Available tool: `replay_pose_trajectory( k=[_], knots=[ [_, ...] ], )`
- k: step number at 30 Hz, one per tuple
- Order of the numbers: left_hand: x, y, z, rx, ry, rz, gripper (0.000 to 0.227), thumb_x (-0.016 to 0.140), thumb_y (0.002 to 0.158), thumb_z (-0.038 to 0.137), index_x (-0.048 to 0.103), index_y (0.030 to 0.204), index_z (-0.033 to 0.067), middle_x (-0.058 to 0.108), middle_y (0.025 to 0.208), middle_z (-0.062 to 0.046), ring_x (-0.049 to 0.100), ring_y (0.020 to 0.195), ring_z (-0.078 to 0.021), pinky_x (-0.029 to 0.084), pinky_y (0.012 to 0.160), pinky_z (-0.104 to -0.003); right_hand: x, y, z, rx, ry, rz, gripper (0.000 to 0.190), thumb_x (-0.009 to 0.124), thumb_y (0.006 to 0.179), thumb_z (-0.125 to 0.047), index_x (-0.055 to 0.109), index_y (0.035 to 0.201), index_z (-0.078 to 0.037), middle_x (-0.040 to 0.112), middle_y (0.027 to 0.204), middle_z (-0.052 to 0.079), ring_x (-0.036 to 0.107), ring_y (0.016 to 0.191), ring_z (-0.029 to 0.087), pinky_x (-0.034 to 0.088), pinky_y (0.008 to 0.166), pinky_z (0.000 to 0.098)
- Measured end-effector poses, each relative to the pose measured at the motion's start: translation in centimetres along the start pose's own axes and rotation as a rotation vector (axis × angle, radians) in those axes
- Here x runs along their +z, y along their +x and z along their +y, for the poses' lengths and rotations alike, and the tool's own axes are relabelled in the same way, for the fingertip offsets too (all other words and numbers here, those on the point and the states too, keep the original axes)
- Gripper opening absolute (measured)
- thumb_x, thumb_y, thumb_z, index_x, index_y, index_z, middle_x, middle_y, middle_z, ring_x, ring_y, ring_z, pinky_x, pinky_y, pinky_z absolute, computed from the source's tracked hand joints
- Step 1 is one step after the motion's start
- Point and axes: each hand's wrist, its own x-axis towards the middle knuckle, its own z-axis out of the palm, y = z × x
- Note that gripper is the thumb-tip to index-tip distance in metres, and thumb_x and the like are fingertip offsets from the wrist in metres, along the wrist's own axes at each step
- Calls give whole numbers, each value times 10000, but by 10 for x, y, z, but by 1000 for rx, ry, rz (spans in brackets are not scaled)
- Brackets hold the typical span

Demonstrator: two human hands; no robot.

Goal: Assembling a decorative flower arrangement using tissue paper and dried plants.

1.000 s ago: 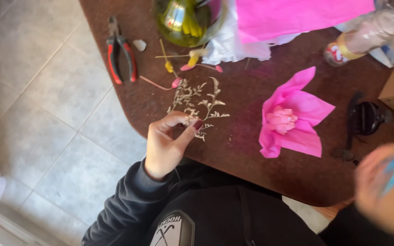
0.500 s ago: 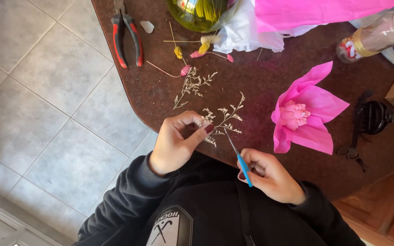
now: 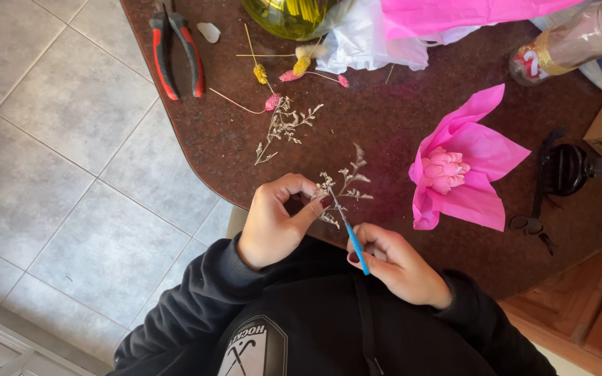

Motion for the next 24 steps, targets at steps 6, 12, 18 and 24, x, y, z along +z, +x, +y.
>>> replay_pose_trajectory(
  k=[6, 12, 18, 24],
  knots=[
    [4, 3, -4, -23, 55, 37, 63, 752, 921, 44, 705, 906, 6, 666, 770, 38, 567, 703, -6, 481, 627, -201, 1, -3, 9, 6, -155, 28, 189, 568, 1050, -215, 585, 989, -38, 510, 844, -25, 456, 762, 48, 419, 667, 225],
    [-7, 3, 8, 87, 188, 117, 65, 763, 883, 24, 711, 920, 8, 675, 813, -15, 625, 711, -68, 507, 641, -226, 1, -17, -17, 65, -306, 95, 178, 574, 1013, -214, 607, 951, -50, 531, 761, -25, 478, 696, 64, 429, 609, 245],
    [7, 16, 19, 424, 533, 144, 127, 782, 812, -5, 754, 931, 28, 697, 844, -92, 669, 763, -222, 526, 690, -295, -31, -104, -69, -152, -498, -26, 127, 689, 906, -118, 590, 866, -50, 591, 851, 30, 557, 754, 129, 532, 677, 261],
    [25, 42, 17, 316, 424, 103, 123, 785, 837, 11, 754, 955, 28, 718, 827, -83, 686, 641, -171, 535, 589, -283, -116, -116, -49, -99, -1151, 1080, 208, 807, 968, -147, 696, 934, 25, 602, 920, 104, 607, 707, 172, 484, 651, 312]
  ],
)
